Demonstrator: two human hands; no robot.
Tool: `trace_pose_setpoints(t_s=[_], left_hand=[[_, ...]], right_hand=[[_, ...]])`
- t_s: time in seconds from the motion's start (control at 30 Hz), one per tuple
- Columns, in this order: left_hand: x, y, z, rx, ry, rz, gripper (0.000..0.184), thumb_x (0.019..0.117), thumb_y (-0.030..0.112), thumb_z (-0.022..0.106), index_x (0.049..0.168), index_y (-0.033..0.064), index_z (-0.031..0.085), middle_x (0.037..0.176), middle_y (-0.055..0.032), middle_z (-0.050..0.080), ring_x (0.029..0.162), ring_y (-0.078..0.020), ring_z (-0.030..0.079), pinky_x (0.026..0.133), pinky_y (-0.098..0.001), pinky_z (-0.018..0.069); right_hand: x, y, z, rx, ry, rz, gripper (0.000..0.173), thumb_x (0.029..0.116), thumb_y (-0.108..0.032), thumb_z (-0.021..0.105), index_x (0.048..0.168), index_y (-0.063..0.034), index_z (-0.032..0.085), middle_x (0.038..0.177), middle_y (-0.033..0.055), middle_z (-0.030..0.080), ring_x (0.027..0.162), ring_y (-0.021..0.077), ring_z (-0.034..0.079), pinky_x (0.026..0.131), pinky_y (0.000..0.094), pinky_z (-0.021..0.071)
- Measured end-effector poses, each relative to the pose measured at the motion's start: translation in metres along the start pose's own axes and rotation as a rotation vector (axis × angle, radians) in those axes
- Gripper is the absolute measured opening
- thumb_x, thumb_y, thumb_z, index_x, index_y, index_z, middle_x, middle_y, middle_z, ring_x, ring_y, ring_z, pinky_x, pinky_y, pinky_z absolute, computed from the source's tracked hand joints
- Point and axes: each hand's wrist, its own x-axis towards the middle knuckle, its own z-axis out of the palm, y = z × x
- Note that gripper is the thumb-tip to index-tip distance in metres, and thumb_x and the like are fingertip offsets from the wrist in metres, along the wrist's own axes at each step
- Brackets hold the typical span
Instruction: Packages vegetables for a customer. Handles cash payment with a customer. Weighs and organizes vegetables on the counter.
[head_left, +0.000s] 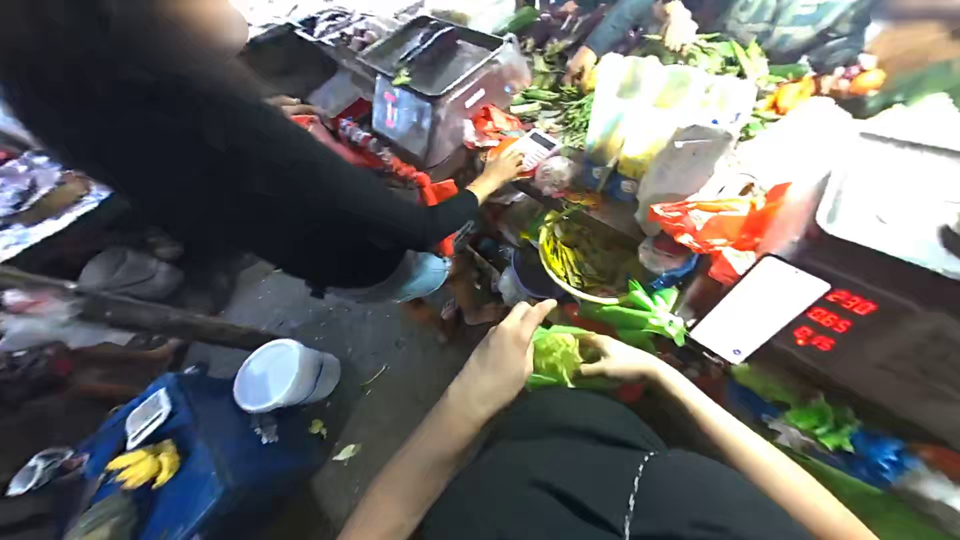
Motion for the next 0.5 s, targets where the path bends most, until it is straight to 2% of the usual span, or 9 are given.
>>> trace_pose_setpoints(t_s=[0.07, 0.13, 0.17, 0.23, 0.3, 0.37, 0.4, 0.47, 0.5], left_hand=[[0.001, 0.002, 0.012, 0.006, 0.128, -0.010, 0.049, 0.0953, 0.000, 0.054, 0.144, 0.0037, 0.054, 0.121, -0.0215, 0.062, 0.091, -0.0285, 0.070, 0.079, -0.0424, 0.0602], [-0.001, 0.001, 0.017, 0.005, 0.240, -0.102, 0.036, 0.1010, 0.008, 0.053, 0.136, -0.0012, 0.057, 0.122, -0.0217, 0.064, 0.091, -0.0274, 0.070, 0.081, -0.0415, 0.0599], [-0.002, -0.003, 0.018, -0.017, 0.283, -0.163, 0.033, 0.1023, 0.009, 0.052, 0.132, -0.0032, 0.058, 0.119, -0.0207, 0.066, 0.092, -0.0270, 0.071, 0.084, -0.0420, 0.0595], [-0.009, -0.020, 0.022, -0.102, 0.370, -0.258, 0.025, 0.1034, 0.011, 0.048, 0.121, -0.0026, 0.061, 0.094, -0.0131, 0.069, 0.078, -0.0198, 0.068, 0.073, -0.0374, 0.0582], [-0.019, -0.034, 0.026, -0.296, 0.362, -0.342, 0.024, 0.1050, 0.012, 0.044, 0.117, -0.0006, 0.060, 0.076, -0.0040, 0.064, 0.064, -0.0114, 0.063, 0.064, -0.0300, 0.0563], [-0.027, -0.042, 0.030, -0.498, 0.302, -0.404, 0.025, 0.1051, 0.012, 0.040, 0.120, 0.0002, 0.058, 0.068, 0.0001, 0.057, 0.057, -0.0093, 0.059, 0.059, -0.0276, 0.0543], [-0.030, -0.046, 0.031, -0.560, 0.265, -0.423, 0.026, 0.1047, 0.010, 0.041, 0.123, 0.0006, 0.056, 0.066, 0.0007, 0.055, 0.055, -0.0093, 0.057, 0.057, -0.0273, 0.0533], [-0.034, -0.058, 0.034, -0.588, 0.224, -0.424, 0.029, 0.1021, 0.010, 0.044, 0.129, 0.0036, 0.054, 0.066, 0.0010, 0.056, 0.054, -0.0085, 0.055, 0.054, -0.0264, 0.0503], [-0.035, -0.065, 0.036, -0.579, 0.217, -0.411, 0.030, 0.1015, 0.010, 0.047, 0.130, 0.0049, 0.054, 0.068, 0.0011, 0.057, 0.054, -0.0078, 0.055, 0.054, -0.0258, 0.0497]], right_hand=[[0.003, 0.003, 0.012, 0.065, 0.018, -0.001, 0.073, 0.0892, -0.047, 0.076, 0.146, -0.0082, 0.055, 0.135, 0.0159, 0.065, 0.126, 0.0247, 0.062, 0.112, 0.0485, 0.0458], [0.008, -0.003, 0.016, -0.034, 0.002, 0.006, 0.068, 0.0908, -0.050, 0.074, 0.142, -0.0082, 0.059, 0.131, 0.0161, 0.067, 0.123, 0.0264, 0.063, 0.111, 0.0510, 0.0452], [0.010, -0.011, 0.012, -0.119, -0.033, 0.020, 0.062, 0.0919, -0.045, 0.075, 0.138, -0.0057, 0.060, 0.128, 0.0184, 0.067, 0.121, 0.0298, 0.063, 0.109, 0.0539, 0.0453], [0.012, -0.031, 0.002, -0.346, -0.103, 0.128, 0.050, 0.0911, -0.029, 0.078, 0.130, -0.0012, 0.064, 0.121, 0.0237, 0.068, 0.116, 0.0392, 0.065, 0.102, 0.0621, 0.0478], [0.020, -0.049, -0.002, -0.546, -0.124, 0.292, 0.037, 0.0873, -0.017, 0.077, 0.118, 0.0015, 0.068, 0.115, 0.0271, 0.069, 0.111, 0.0464, 0.065, 0.093, 0.0688, 0.0498], [0.026, -0.081, -0.013, -0.620, -0.153, 0.401, 0.031, 0.0892, -0.014, 0.075, 0.111, 0.0058, 0.068, 0.115, 0.0291, 0.067, 0.111, 0.0482, 0.064, 0.090, 0.0701, 0.0504], [0.030, -0.102, -0.025, -0.623, -0.155, 0.396, 0.030, 0.0898, -0.015, 0.075, 0.109, 0.0070, 0.068, 0.112, 0.0297, 0.067, 0.108, 0.0484, 0.065, 0.088, 0.0705, 0.0501], [0.052, -0.135, -0.059, -0.606, -0.082, 0.305, 0.029, 0.0889, -0.021, 0.077, 0.102, 0.0041, 0.072, 0.099, 0.0253, 0.069, 0.095, 0.0434, 0.066, 0.082, 0.0676, 0.0507], [0.074, -0.143, -0.081, -0.578, 0.003, 0.262, 0.031, 0.0902, -0.027, 0.077, 0.100, 0.0022, 0.074, 0.097, 0.0231, 0.070, 0.095, 0.0409, 0.067, 0.084, 0.0660, 0.0509]])
